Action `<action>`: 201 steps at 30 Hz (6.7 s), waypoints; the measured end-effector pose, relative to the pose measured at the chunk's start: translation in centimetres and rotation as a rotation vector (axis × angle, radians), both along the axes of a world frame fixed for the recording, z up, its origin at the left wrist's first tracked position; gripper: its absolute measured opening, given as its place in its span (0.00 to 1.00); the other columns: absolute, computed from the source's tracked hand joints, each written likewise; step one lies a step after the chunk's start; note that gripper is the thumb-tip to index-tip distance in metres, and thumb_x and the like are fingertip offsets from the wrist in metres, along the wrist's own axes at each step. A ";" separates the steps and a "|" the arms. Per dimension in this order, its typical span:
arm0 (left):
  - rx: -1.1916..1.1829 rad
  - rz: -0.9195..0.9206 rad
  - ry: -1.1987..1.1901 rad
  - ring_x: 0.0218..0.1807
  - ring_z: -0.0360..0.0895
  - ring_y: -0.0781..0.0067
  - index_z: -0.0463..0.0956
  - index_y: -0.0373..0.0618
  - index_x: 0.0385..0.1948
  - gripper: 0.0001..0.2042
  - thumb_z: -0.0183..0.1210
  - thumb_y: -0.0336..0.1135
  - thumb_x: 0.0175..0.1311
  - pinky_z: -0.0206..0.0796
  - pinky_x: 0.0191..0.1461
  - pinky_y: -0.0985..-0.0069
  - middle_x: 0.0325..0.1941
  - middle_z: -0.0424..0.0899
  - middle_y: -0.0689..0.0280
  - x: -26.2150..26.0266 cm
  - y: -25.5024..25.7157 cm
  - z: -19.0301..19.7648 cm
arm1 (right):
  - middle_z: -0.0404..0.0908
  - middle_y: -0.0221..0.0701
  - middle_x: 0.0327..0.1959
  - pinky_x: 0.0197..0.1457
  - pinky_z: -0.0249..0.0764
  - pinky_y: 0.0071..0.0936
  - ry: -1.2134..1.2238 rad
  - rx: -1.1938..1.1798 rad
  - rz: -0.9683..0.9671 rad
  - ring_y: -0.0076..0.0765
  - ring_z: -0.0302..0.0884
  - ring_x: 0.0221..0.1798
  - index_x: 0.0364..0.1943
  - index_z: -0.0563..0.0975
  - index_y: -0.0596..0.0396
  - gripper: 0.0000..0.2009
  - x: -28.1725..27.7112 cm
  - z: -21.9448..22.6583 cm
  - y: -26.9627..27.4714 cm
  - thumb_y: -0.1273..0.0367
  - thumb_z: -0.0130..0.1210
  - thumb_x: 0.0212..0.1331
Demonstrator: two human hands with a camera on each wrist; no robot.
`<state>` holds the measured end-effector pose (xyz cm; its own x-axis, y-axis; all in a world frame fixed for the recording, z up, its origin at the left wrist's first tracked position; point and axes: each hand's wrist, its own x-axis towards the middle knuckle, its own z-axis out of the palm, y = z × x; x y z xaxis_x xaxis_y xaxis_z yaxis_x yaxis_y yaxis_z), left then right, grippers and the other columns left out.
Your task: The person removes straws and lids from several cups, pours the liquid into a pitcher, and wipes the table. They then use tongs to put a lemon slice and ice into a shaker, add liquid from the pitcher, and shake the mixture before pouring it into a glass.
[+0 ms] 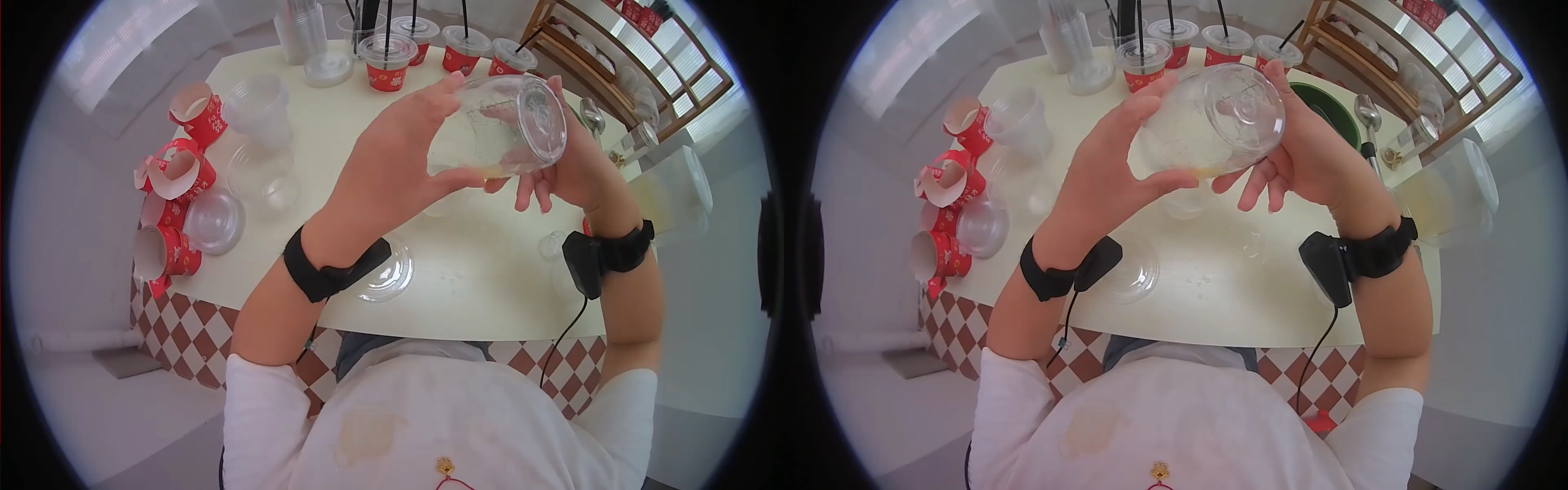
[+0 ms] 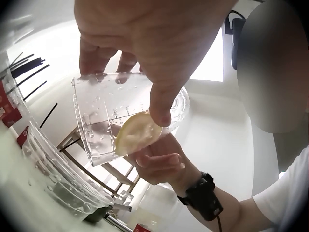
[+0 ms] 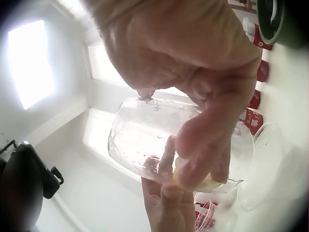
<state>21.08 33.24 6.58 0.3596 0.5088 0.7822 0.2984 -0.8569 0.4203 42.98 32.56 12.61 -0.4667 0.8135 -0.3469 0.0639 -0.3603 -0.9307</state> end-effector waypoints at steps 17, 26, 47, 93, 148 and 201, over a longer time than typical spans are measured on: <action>0.262 -0.037 0.269 0.61 0.61 0.55 0.59 0.51 0.47 0.38 0.71 0.36 0.27 0.57 0.59 0.58 0.62 0.61 0.58 1.8 -2.6 -0.1 | 0.75 0.35 0.45 0.35 0.74 0.20 -0.230 0.041 0.068 0.25 0.75 0.34 0.61 0.60 0.59 0.38 1.4 0.7 -2.4 0.41 0.41 0.57; -0.190 -0.004 -0.163 0.58 0.63 0.53 0.50 0.40 0.58 0.45 0.71 0.38 0.36 0.57 0.61 0.66 0.56 0.63 0.52 2.3 0.2 -1.1 | 0.33 0.44 0.70 0.72 0.29 0.32 0.027 0.955 -0.924 0.38 0.28 0.73 0.65 0.36 0.64 0.46 -0.9 -1.0 -2.4 0.37 0.24 0.58; -0.362 0.017 -0.096 0.62 0.60 0.56 0.43 0.38 0.61 0.49 0.71 0.40 0.39 0.55 0.63 0.66 0.60 0.59 0.51 3.4 -0.3 -0.8 | 0.42 0.41 0.69 0.72 0.32 0.30 0.257 0.569 -0.386 0.35 0.36 0.72 0.66 0.44 0.61 0.49 -3.8 -4.1 -1.4 0.31 0.25 0.51; 0.489 -0.010 0.206 0.58 0.65 0.67 0.68 0.55 0.39 0.14 0.60 0.36 0.50 0.53 0.64 0.64 0.51 0.72 0.71 0.7 -5.5 0.6 | 0.64 0.40 0.58 0.59 0.62 0.32 0.202 0.216 -0.294 0.39 0.64 0.59 0.68 0.38 0.51 0.62 -0.1 -3.6 -10.3 0.41 0.66 0.32; 0.217 -0.015 0.577 0.47 0.75 0.62 0.70 0.43 0.28 0.10 0.62 0.26 0.45 0.68 0.41 0.70 0.47 0.77 0.63 0.8 -2.5 -2.4 | 0.54 0.50 0.63 0.58 0.62 0.43 -0.456 1.088 -0.719 0.52 0.58 0.63 0.67 0.36 0.48 0.56 5.1 -17.7 -18.7 0.51 0.67 0.40; -0.648 0.479 0.553 0.34 0.77 0.70 0.75 0.37 0.37 0.19 0.54 0.47 0.58 0.66 0.42 0.72 0.31 0.80 0.62 -4.6 32.7 5.8 | 0.78 0.43 0.37 0.32 0.70 0.33 -0.845 1.109 -0.610 0.40 0.76 0.29 0.52 0.66 0.62 0.25 6.2 -17.2 -20.9 0.61 0.55 0.53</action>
<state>16.49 65.93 12.39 0.2351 0.9684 0.0828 0.8512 -0.2463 0.4634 49.17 11.66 -4.60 0.0433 0.8238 0.5653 0.8044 0.3068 -0.5087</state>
